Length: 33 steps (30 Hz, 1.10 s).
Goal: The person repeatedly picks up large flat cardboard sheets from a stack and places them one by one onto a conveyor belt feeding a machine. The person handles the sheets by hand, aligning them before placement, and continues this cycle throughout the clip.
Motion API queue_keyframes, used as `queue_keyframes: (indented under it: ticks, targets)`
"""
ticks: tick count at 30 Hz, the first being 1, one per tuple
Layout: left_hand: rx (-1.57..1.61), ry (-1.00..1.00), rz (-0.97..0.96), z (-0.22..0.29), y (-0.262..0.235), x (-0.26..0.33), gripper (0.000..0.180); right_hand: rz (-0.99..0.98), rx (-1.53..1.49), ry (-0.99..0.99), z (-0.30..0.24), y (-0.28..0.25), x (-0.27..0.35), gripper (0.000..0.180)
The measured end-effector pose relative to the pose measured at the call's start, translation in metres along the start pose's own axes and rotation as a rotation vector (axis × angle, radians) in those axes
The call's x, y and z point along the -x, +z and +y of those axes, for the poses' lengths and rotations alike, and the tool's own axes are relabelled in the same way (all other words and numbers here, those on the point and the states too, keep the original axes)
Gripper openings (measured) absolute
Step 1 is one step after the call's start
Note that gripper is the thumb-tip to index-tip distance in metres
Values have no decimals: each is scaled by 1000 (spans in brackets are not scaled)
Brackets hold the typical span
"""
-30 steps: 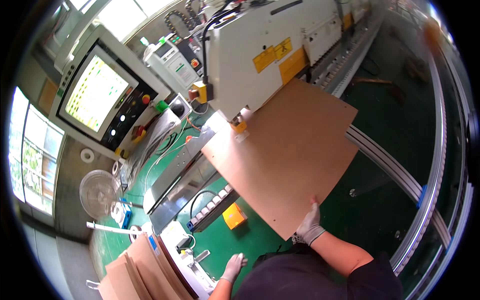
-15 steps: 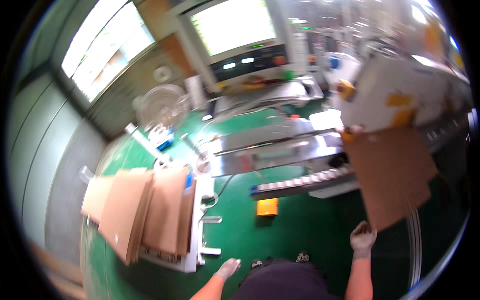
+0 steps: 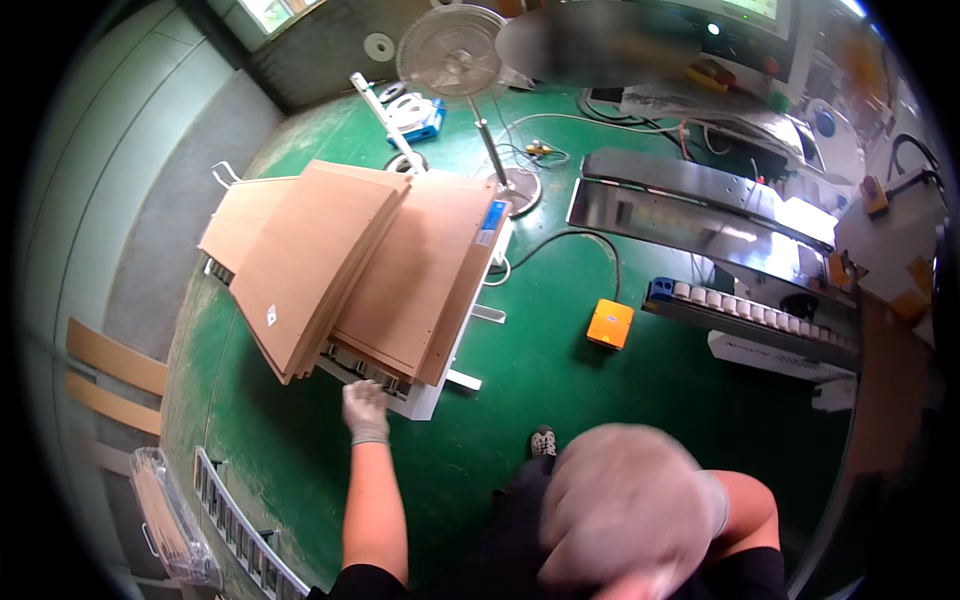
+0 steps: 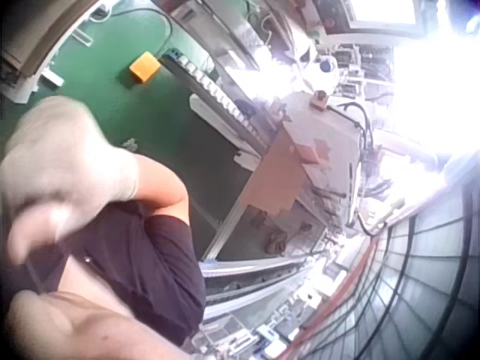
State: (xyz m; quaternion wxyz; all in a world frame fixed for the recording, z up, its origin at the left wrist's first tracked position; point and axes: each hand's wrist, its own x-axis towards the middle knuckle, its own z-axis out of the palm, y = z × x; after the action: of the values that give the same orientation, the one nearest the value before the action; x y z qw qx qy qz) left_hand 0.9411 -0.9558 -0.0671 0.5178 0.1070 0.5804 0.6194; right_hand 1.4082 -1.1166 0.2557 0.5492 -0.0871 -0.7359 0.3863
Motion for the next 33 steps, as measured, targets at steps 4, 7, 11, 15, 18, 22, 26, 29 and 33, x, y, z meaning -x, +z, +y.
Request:
queue_keyframes:
  ticks: [4,7,11,15,18,22,26,29,33]
  targets:
    - [-10,72,186,60,-58,-77,61,-117,102,-121,11,21,-48,39]
    - [-32,87,276,89,-71,-107,83,26,-8,-69,41,48,-49,31]
    - [-202,157,381,120,-90,-160,68,-36,-82,-38,76,66,-64,31]
    - [-368,613,128,146,-114,-220,30,9,-120,65,93,95,-78,27]
    - [-317,446,225,141,-100,-245,51,18,-132,53,110,95,-93,26]
    - [-209,496,255,125,-98,-248,58,2,41,-75,118,92,-99,32]
    - [-431,515,446,111,-63,-209,58,70,81,219,142,84,-56,46]
    - [-276,590,222,93,-77,-194,44,481,-71,770,148,100,1,47]
    - [-176,167,122,95,-23,-145,57,856,-159,929,172,116,70,49]
